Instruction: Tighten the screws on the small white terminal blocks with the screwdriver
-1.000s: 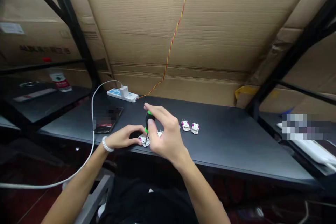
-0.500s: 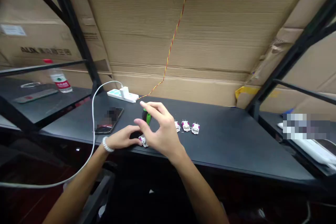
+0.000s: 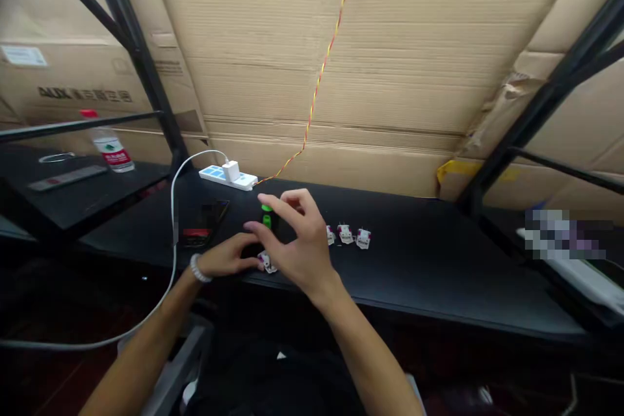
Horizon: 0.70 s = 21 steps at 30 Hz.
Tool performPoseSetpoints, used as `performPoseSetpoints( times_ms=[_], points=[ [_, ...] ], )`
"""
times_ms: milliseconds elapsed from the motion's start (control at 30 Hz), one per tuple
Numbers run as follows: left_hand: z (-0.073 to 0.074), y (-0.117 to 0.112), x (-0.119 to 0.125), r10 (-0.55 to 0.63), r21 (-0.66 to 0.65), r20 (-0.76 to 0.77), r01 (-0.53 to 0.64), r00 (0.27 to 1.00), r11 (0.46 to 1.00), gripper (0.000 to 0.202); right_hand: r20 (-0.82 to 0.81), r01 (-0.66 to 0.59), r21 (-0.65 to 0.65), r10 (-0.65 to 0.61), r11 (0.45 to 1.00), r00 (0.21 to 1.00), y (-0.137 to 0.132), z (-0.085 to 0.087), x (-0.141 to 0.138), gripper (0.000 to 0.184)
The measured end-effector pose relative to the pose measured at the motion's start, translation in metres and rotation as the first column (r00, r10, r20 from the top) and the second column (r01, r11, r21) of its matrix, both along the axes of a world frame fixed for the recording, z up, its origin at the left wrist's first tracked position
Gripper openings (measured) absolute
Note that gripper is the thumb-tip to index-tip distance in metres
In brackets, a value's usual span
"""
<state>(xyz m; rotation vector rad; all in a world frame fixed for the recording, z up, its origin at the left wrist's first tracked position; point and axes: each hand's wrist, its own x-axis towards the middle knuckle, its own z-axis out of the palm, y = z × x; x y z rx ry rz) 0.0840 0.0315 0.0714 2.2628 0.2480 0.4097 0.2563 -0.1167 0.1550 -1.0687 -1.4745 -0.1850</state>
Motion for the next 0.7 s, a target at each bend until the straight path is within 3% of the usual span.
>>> performPoseSetpoints(
  times_ms=[167,367,533,700],
  points=[
    [0.0027,-0.0011,0.0001,-0.008,-0.022,-0.004,0.007,1.000,1.000,0.028,0.059,-0.043,-0.056,0.047,0.997,0.997,0.0002,-0.0009,0.0013,0.043],
    [0.0035,-0.0019,0.0002,-0.018,-0.037,0.001,0.018,1.000,0.999,0.027,0.038,0.046,-0.031,-0.044,0.998,0.998,0.0013,-0.0014,0.0040,0.033],
    [0.0016,-0.0008,-0.0001,-0.017,-0.018,0.000,0.017,1.000,1.000,0.027,0.102,-0.094,-0.091,0.103,0.991,0.989,-0.0007,0.0020,0.0051,0.045],
    [-0.0007,0.0007,-0.0005,0.000,0.014,-0.003,0.000,1.000,1.000,0.029,0.071,-0.007,-0.016,0.008,1.000,0.997,-0.0009,0.0015,0.0057,0.032]
  ],
)
